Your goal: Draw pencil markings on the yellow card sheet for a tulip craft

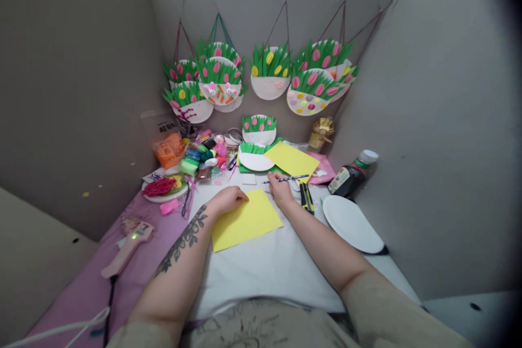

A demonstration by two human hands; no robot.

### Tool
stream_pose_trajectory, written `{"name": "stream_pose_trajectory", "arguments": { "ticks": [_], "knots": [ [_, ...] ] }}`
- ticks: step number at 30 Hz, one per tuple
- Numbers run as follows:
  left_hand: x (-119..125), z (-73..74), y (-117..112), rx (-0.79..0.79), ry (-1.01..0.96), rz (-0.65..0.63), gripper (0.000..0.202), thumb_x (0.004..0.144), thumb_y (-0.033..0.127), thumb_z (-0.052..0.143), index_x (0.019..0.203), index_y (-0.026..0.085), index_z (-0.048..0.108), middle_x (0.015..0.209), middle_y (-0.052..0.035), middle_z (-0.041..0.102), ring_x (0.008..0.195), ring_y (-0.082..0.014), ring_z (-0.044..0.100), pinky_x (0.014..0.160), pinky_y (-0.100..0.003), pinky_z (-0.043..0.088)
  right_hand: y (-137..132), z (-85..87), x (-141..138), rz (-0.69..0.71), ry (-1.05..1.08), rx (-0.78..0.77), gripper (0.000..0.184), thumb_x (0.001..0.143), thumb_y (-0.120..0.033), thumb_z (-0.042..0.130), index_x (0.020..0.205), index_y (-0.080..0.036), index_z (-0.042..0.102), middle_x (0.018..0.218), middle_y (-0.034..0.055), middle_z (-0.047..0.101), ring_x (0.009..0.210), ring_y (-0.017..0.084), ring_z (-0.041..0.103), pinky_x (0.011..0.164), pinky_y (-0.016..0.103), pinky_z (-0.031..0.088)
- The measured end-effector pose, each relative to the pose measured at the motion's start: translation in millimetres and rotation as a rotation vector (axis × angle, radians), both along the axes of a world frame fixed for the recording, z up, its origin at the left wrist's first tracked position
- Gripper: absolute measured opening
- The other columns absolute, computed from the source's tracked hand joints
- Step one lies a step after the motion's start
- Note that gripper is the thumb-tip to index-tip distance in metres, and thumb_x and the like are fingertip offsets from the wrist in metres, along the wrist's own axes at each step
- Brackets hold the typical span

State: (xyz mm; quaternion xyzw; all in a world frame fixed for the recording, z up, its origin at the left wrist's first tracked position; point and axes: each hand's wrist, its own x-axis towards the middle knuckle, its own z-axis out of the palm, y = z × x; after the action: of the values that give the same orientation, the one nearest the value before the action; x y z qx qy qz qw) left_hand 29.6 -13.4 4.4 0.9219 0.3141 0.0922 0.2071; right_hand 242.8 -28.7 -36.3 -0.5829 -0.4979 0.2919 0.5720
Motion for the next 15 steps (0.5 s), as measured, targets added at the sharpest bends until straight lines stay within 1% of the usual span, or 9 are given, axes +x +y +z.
{"name": "stream_pose_trajectory", "arguments": {
  "ticks": [1,3,6,8,9,11,13,15],
  "knots": [
    [0.3,-0.1,-0.4,0.000,0.000,0.002,0.032,0.078,0.016,0.049,0.099,0.019,0.073,0.098,-0.0085,0.070,0.083,-0.0181,0.063,0.077,-0.025,0.046,-0.1,-0.5,2.2,-0.004,0.021,-0.003,0.028,0.079,-0.049,0.046,0.068,-0.025,0.039,0.044,-0.0087,0.037,0.038,0.012,0.033,0.041,0.024,0.027],
    [1.3,0.0,-1.5,0.000,-0.004,0.003,0.032,0.078,0.016,0.049,0.099,0.019,0.073,0.098,-0.0085,0.070,0.084,-0.0180,0.063,0.078,-0.025,0.046,-0.7,-1.1,5.3,-0.003,0.053,-0.003,0.023,0.075,-0.045,0.053,0.072,-0.025,0.042,0.047,-0.0092,0.041,0.039,0.012,0.035,0.041,0.024,0.028],
    [1.0,3.4,-2.2,-0.001,0.000,0.016,0.030,0.078,0.017,0.050,0.096,0.020,0.073,0.098,-0.0064,0.070,0.085,-0.0169,0.063,0.079,-0.023,0.045,-1.9,-1.0,6.8,0.003,0.078,0.017,0.025,0.066,-0.037,0.064,0.069,-0.023,0.043,0.054,-0.0084,0.047,0.047,0.010,0.043,0.046,0.021,0.034],
    [-3.8,9.3,-0.4,0.012,0.014,0.090,0.028,0.078,0.018,0.051,0.096,0.020,0.073,0.099,-0.0055,0.070,0.088,-0.0171,0.062,0.081,-0.023,0.045,-2.8,-0.3,6.6,0.015,0.089,0.018,0.026,0.066,-0.037,0.065,0.069,-0.023,0.044,0.058,-0.0069,0.051,0.051,0.010,0.047,0.048,0.021,0.036],
    [-8.2,13.2,1.2,0.025,0.022,0.151,0.028,0.078,0.019,0.050,0.096,0.019,0.072,0.100,-0.0059,0.070,0.091,-0.0178,0.062,0.082,-0.024,0.044,-3.4,0.2,6.4,0.025,0.095,0.010,0.025,0.068,-0.040,0.064,0.071,-0.022,0.047,0.060,-0.0057,0.054,0.051,0.011,0.049,0.048,0.021,0.037],
    [-20.3,21.8,4.9,0.053,0.033,0.270,0.031,0.082,0.022,0.045,0.100,0.016,0.069,0.104,-0.0094,0.068,0.095,-0.0204,0.060,0.085,-0.028,0.043,-5.2,1.7,5.9,0.050,0.106,-0.008,0.026,0.074,-0.047,0.058,0.078,-0.022,0.051,0.066,-0.0023,0.060,0.052,0.012,0.052,0.047,0.022,0.039],
    [-34.1,28.9,7.6,0.045,0.082,0.353,0.030,0.081,0.026,0.045,0.095,0.015,0.069,0.101,-0.0104,0.068,0.091,-0.0218,0.061,0.081,-0.029,0.044,-8.0,3.9,5.1,0.074,0.110,-0.018,0.030,0.078,-0.051,0.053,0.081,-0.021,0.054,0.071,0.0012,0.064,0.054,0.013,0.055,0.048,0.023,0.042],
    [-45.3,32.3,8.2,-0.007,0.168,0.386,0.027,0.074,0.032,0.056,0.092,0.017,0.068,0.092,-0.0086,0.070,0.081,-0.0218,0.063,0.072,-0.028,0.046,-11.6,6.7,4.2,0.097,0.112,-0.020,0.034,0.080,-0.054,0.052,0.080,-0.020,0.055,0.074,0.0035,0.065,0.057,0.013,0.058,0.051,0.023,0.044]
  ]
}}
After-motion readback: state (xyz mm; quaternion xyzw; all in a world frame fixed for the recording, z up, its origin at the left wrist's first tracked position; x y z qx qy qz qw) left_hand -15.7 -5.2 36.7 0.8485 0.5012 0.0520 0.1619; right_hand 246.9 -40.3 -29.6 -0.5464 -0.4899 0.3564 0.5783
